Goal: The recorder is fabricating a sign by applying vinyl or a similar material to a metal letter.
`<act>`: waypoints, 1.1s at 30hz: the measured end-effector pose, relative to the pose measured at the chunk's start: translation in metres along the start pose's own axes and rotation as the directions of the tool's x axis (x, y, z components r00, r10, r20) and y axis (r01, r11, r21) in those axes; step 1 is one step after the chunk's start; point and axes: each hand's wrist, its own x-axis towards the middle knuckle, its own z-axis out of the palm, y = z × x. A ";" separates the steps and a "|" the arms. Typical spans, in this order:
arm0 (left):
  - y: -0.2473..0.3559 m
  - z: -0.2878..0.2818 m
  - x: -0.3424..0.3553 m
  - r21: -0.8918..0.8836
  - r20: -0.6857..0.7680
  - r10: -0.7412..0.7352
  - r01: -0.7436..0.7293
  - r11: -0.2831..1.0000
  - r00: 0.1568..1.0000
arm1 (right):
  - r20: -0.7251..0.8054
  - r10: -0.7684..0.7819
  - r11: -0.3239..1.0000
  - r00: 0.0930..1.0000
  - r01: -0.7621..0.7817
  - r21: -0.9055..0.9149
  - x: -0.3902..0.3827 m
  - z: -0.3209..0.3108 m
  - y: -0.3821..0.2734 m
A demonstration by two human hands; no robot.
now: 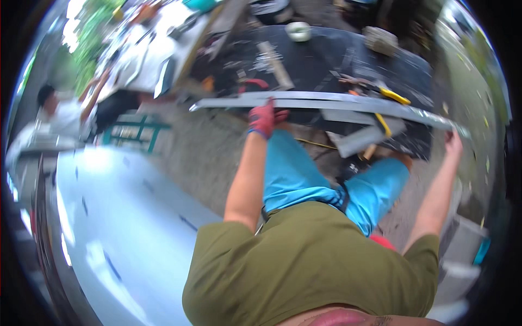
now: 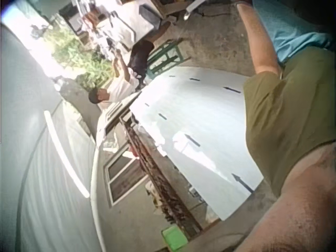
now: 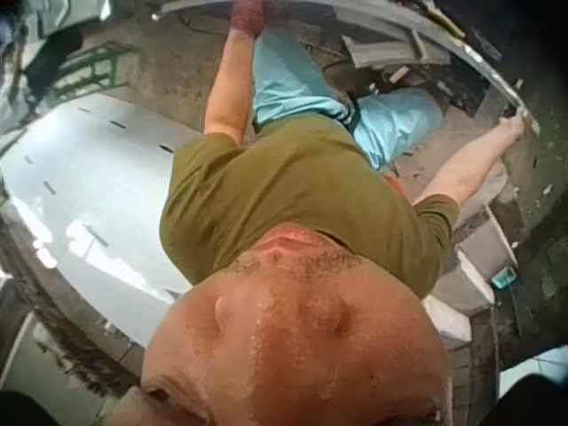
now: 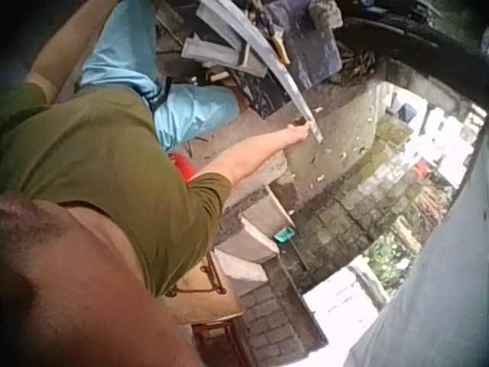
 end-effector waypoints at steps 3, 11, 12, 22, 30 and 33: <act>-0.005 -0.030 0.011 -0.197 0.095 -0.127 0.143 0.970 0.987 | -0.054 0.043 0.990 0.998 -0.050 -0.133 0.040 0.001 0.013; 0.002 -0.033 0.001 -0.251 0.116 -0.179 0.203 0.947 0.977 | -0.061 0.026 0.985 0.998 -0.036 -0.170 0.043 0.007 0.005; 0.006 -0.020 -0.001 -0.228 0.143 -0.164 0.194 0.954 0.976 | -0.077 0.007 0.987 0.997 -0.019 -0.158 0.039 -0.014 -0.008; -0.002 -0.031 0.006 -0.248 0.168 -0.193 0.231 0.941 0.967 | -0.076 0.049 0.980 0.996 -0.063 -0.189 0.043 -0.011 -0.021; -0.004 -0.034 0.009 -0.223 0.121 -0.174 0.197 0.955 0.977 | -0.053 0.049 0.986 0.997 -0.056 -0.156 0.034 0.004 -0.008; -0.016 -0.012 0.022 -0.229 0.314 -0.084 0.162 0.960 0.946 | -0.058 -0.078 0.996 0.995 0.076 -0.043 0.000 -0.021 -0.065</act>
